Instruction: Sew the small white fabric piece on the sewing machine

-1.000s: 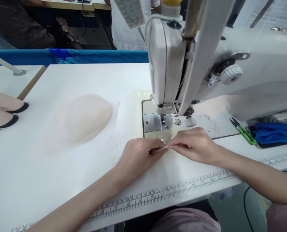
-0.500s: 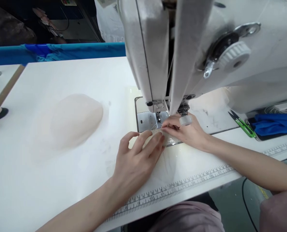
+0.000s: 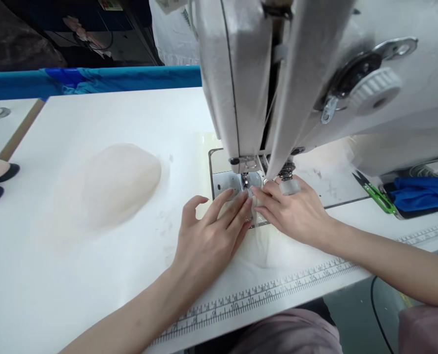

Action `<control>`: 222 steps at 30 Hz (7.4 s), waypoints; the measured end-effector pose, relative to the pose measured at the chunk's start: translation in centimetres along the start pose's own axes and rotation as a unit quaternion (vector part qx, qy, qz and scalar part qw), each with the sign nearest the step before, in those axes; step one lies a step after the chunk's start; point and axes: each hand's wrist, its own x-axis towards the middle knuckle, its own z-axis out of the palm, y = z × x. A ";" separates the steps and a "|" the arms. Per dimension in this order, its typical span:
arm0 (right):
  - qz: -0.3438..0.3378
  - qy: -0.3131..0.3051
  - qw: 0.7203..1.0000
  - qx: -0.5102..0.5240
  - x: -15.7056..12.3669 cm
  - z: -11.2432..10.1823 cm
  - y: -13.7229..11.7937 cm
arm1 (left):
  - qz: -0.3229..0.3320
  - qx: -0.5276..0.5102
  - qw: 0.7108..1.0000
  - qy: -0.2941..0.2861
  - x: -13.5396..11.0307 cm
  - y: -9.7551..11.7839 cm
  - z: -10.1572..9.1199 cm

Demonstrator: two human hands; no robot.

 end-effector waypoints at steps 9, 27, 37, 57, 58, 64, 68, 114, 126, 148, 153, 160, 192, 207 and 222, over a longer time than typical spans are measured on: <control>0.021 -0.030 0.999 0.001 0.5 0.1 0.5 | -0.021 0.026 0.999 -0.004 0.3 0.1 0.0; 0.020 0.000 1.000 0.016 0.8 0.3 0.8 | -0.041 0.007 0.999 -0.010 0.5 0.2 0.1; 0.025 -0.032 0.999 -0.005 0.7 0.8 1.0 | -0.045 0.012 0.999 -0.004 0.7 -0.3 0.5; 0.084 -0.240 0.882 0.396 -0.2 -5.2 2.7 | -0.026 -0.164 0.976 -0.142 0.7 -0.9 -3.1; 0.104 -0.232 0.879 0.404 -0.1 -5.2 2.8 | -0.054 -0.178 0.970 -0.156 0.9 -0.9 -3.3; 0.080 -0.171 0.915 0.356 0.2 -4.7 2.6 | -0.106 -0.192 0.952 -0.214 2.6 -1.2 -3.1; 0.067 -0.038 0.965 0.249 0.1 -3.3 1.8 | -0.114 -0.206 0.944 -0.230 3.7 -2.2 -1.9; -0.077 0.098 0.991 0.051 0.7 0.0 1.3 | 0.025 0.005 0.998 -0.063 0.7 -1.4 -0.4; -0.009 0.102 0.984 0.146 0.9 1.0 1.6 | -0.098 -0.159 0.981 -0.055 1.3 -1.8 -0.1; -0.011 0.082 0.980 0.181 0.3 0.3 1.4 | 0.034 -0.129 0.991 0.002 0.8 -2.3 0.7; -0.063 0.117 0.985 0.106 0.1 0.0 1.1 | 0.085 0.046 0.995 0.026 0.1 -0.9 -0.2; -0.068 0.119 0.985 0.104 0.1 0.1 1.1 | 0.068 0.022 0.997 -0.002 0.1 -0.7 -0.4; -0.056 0.082 0.994 0.050 0.4 0.8 1.4 | 0.036 -0.020 0.999 0.016 0.4 -1.8 0.6; -0.048 0.077 0.995 0.035 0.9 0.8 1.4 | 0.022 -0.019 1.000 0.012 0.9 -1.9 1.1; -0.038 0.067 0.995 0.063 0.8 0.9 1.6 | -0.021 0.036 0.999 -0.020 0.9 -1.8 0.5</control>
